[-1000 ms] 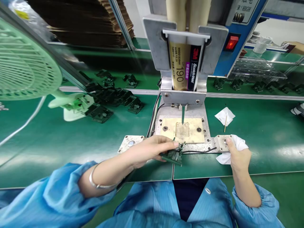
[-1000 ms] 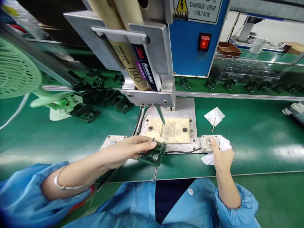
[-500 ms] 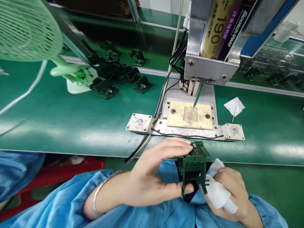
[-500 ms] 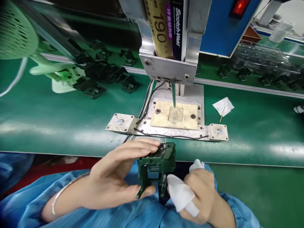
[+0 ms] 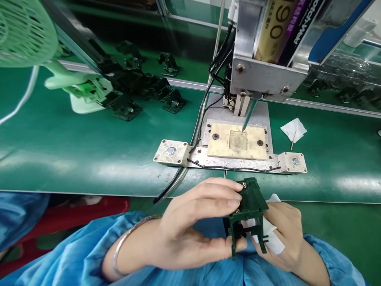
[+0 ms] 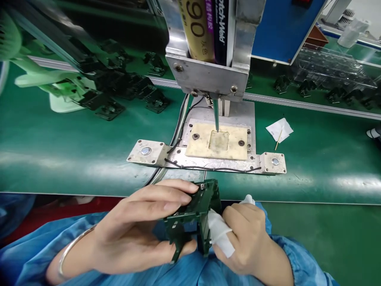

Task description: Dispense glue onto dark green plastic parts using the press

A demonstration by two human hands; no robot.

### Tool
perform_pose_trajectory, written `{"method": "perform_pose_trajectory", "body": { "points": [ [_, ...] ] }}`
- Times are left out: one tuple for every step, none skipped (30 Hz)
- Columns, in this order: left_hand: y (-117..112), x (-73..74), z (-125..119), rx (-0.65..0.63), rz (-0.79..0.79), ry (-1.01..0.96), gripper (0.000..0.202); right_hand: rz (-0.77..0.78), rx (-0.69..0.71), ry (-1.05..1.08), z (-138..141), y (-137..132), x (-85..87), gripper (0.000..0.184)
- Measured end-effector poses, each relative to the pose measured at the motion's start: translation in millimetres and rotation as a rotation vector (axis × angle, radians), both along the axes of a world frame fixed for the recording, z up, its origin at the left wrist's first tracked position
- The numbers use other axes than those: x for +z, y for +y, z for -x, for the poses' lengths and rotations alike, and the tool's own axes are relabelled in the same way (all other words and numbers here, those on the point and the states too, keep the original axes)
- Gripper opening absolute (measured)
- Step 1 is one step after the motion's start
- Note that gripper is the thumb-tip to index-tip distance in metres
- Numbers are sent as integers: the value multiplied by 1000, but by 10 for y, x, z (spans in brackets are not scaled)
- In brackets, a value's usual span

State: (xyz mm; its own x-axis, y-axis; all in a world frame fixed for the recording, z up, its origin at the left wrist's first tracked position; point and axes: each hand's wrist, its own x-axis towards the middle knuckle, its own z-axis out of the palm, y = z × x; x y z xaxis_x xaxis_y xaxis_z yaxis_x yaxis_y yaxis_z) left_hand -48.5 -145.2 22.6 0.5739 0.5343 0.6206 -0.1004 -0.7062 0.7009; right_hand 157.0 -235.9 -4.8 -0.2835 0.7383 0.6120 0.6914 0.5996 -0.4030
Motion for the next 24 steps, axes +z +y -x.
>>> {"method": "perform_pose_trajectory", "body": {
  "points": [
    [-4, 3, -1, 7, 16, 4, 56, -9, -6, 5, -21, 0, 3, 22],
    [-7, 3, -2, 14, 35, 11, 58, -19, -15, 10, -39, 0, 6, 22],
    [-9, 3, -2, 21, 52, 20, 61, -22, -23, 12, -52, 2, 8, 23],
    [-9, 0, -2, 29, 66, 27, 63, -24, -23, 9, -59, 6, 9, 23],
    [-7, -6, -1, 33, 73, 31, 64, -20, -19, 5, -60, 12, 11, 22],
    [-4, -14, 0, 32, 71, 30, 65, -9, -7, -3, -55, 22, 12, 21],
    [-1, -24, 1, 34, 70, 26, 66, -10, 9, -7, -44, 35, 14, 21],
    [3, -37, 2, 41, 71, 19, 66, -19, 24, -10, -29, 52, 16, 23],
    [7, -50, 5, 51, 75, 11, 67, -27, 37, -16, -13, 72, 18, 25],
    [11, -64, 8, 62, 79, 2, 68, -37, 42, -21, 2, 94, 19, 28],
    [16, -75, 11, 77, 84, -8, 69, -42, 37, -26, 15, 116, 18, 30],
    [22, -85, 16, 91, 94, -10, 70, -49, 28, -34, 25, 137, 15, 31],
    [31, -91, 20, 99, 104, -6, 70, -49, 15, -44, 31, 157, 8, 31],
    [42, -95, 22, 104, 111, -3, 70, -45, 6, -53, 34, 175, -3, 30],
    [56, -96, 23, 108, 116, 1, 70, -47, 3, -55, 35, 191, -16, 30],
    [71, -98, 21, 112, 121, 4, 70, -47, 3, -52, 35, 206, -32, 31],
    [87, -100, 15, 113, 126, 6, 70, -43, 8, -45, 36, 221, -47, 32],
    [101, -105, 6, 113, 130, 5, 70, -38, 18, -34, 37, 238, -61, 33],
    [113, -113, -6, 112, 138, 3, 70, -29, 28, -22, 40, 258, -72, 33],
    [119, -126, -19, 108, 149, 6, 70, -20, 38, -14, 43, 281, -82, 34],
    [121, -142, -31, 104, 159, 7, 70, -14, 47, -12, 44, 305, -92, 34],
    [118, -159, -39, 103, 165, 2, 69, -13, 56, -15, 40, 327, -104, 34],
    [115, -178, -39, 102, 171, -1, 70, -13, 57, -20, 26, 344, -121, 34],
    [115, -194, -27, 101, 174, 2, 69, -20, 39, -19, -2, 352, -147, 33]
  ]
}}
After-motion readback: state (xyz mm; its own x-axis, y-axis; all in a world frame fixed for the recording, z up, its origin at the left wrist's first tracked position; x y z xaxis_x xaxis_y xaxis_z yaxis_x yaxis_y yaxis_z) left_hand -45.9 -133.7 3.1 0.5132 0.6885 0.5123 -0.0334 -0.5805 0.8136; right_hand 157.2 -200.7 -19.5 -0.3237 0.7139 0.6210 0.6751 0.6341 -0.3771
